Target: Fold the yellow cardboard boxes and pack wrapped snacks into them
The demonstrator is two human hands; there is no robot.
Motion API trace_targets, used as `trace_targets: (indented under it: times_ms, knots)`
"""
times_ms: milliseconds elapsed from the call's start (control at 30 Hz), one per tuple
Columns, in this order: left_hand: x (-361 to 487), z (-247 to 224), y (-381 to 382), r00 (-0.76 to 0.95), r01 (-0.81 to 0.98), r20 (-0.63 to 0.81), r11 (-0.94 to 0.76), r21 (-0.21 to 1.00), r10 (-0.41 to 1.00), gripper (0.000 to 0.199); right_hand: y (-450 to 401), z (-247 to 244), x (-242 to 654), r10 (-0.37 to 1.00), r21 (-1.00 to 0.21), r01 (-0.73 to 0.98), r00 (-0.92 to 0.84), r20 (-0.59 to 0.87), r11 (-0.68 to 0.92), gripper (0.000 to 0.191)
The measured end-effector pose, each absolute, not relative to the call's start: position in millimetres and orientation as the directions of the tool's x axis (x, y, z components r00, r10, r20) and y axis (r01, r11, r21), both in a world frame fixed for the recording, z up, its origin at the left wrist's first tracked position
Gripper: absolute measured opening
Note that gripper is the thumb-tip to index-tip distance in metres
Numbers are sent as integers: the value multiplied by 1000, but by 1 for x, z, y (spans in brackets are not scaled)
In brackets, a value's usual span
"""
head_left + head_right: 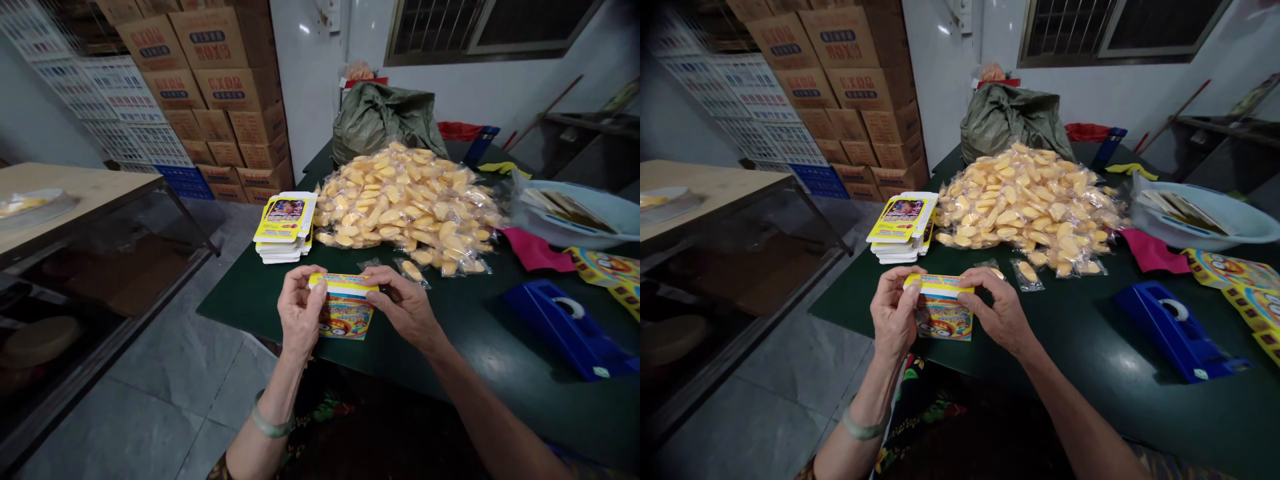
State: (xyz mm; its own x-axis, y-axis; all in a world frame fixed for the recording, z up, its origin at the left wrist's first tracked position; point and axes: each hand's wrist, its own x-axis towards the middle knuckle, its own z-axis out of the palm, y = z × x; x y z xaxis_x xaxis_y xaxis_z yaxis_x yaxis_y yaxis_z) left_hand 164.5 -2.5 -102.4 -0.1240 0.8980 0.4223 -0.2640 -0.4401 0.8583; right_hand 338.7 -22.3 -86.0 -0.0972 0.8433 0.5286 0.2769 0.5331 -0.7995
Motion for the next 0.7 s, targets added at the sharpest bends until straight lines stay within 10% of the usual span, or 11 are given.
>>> trace_targets:
  times_ms: [700]
  knots:
    - [155, -115, -1, -22, -144, 774, -768, 624, 633, 9, -40, -100, 332, 611, -558, 364, -38, 791, 746, 25]
